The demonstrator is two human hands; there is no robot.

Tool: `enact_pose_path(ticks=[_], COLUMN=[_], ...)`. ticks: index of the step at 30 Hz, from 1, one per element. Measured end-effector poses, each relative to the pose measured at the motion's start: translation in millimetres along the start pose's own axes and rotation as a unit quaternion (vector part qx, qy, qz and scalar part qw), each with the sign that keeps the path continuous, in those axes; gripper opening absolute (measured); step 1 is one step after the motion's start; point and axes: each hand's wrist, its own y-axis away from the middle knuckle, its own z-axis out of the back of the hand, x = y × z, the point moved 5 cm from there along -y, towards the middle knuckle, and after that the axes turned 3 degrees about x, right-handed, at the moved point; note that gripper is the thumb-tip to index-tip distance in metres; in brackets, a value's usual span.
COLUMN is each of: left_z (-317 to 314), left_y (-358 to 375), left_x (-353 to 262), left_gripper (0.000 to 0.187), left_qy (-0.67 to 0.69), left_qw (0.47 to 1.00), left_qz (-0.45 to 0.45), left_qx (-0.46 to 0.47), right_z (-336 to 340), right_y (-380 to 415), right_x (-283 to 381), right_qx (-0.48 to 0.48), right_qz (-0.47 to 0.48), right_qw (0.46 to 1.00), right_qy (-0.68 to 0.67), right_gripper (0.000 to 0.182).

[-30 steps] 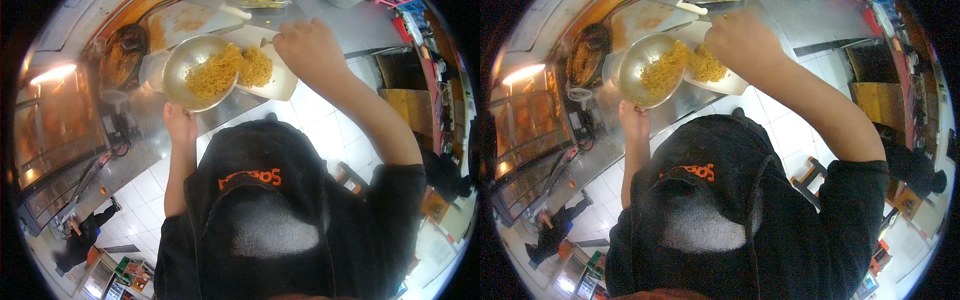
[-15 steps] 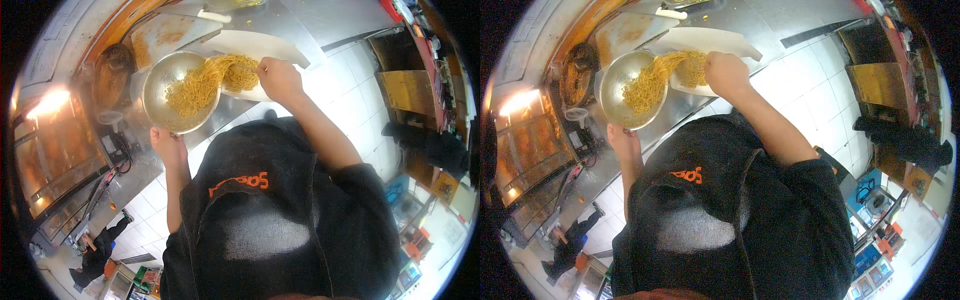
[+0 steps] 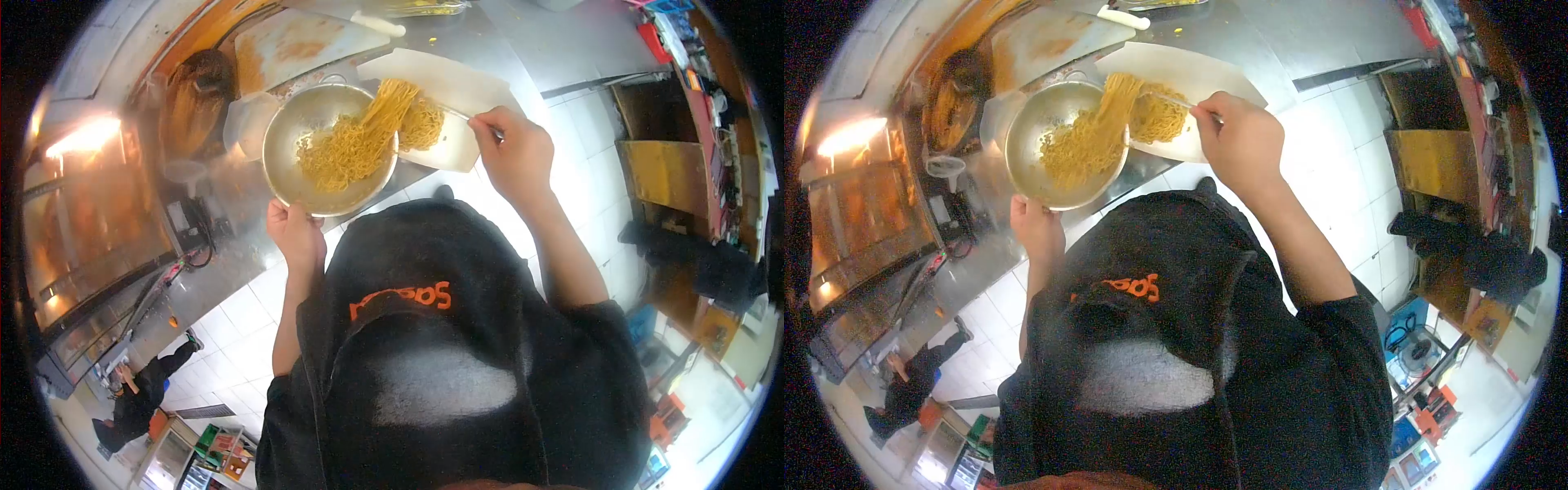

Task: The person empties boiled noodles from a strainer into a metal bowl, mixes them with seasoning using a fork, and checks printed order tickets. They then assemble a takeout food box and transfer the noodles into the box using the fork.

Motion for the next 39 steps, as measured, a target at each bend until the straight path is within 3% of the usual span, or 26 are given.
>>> enact_pose_path(ticks=[2, 10, 18, 24, 27, 30, 34, 36, 39], left_z=[-2.9, -1.0, -4.3, -5.3, -6.1, -6.0, -8.6, -8.1, -10.6], left_y=[3.8, 1.2, 2.3, 0.9, -1.5, -2.6, -2.7, -3.8, -3.4], left_x=[-5.1, -1.9, -5.4, -5.2, -5.2, -8.0, -15.4, -14.8, -19.9], left_gripper=[0.016, 0.013, 0.015, 0.016, 0.017, 0.017, 0.017, 0.018, 0.018], left_qy=[-0.009, 0.000, 0.053, 0.052, 0.041, 0.031, 0.000, 0.013, 0.023], left_qw=[1.000, 1.000, 0.998, 0.998, 0.998, 0.999, 0.999, 0.998, 0.998], left_qz=[0.004, 0.002, 0.014, 0.015, 0.014, 0.011, 0.015, 0.005, 0.008], left_qx=[-0.002, 0.010, 0.011, 0.039, 0.039, 0.040, 0.049, 0.058, 0.062], right_z=[7.4, 44.6, 89.2, 113.6, 130.0, 150.8, 182.6, 196.8, 228.8], right_y=[-1.5, -6.3, -13.7, -26.0, -31.3, -39.5, -51.6, -58.9, -70.8], right_x=[1.7, 29.7, 57.6, 57.5, 75.8, 93.8, 112.7, 125.8, 150.7], right_qx=[-0.051, -0.051, -0.066, -0.076, -0.094, -0.113, -0.084, -0.085, -0.151], right_qz=[0.016, 0.004, 0.076, 0.078, 0.139, 0.205, 0.209, 0.225, 0.233], right_qw=[0.998, 0.997, 0.994, 0.993, 0.981, 0.971, 0.974, 0.966, 0.957], right_qy=[-0.025, -0.050, -0.042, -0.046, -0.095, -0.048, -0.032, -0.090, -0.086], right_gripper=[0.011, 0.012, 0.012, 0.014, 0.011, 0.010, 0.010, 0.012, 0.011])
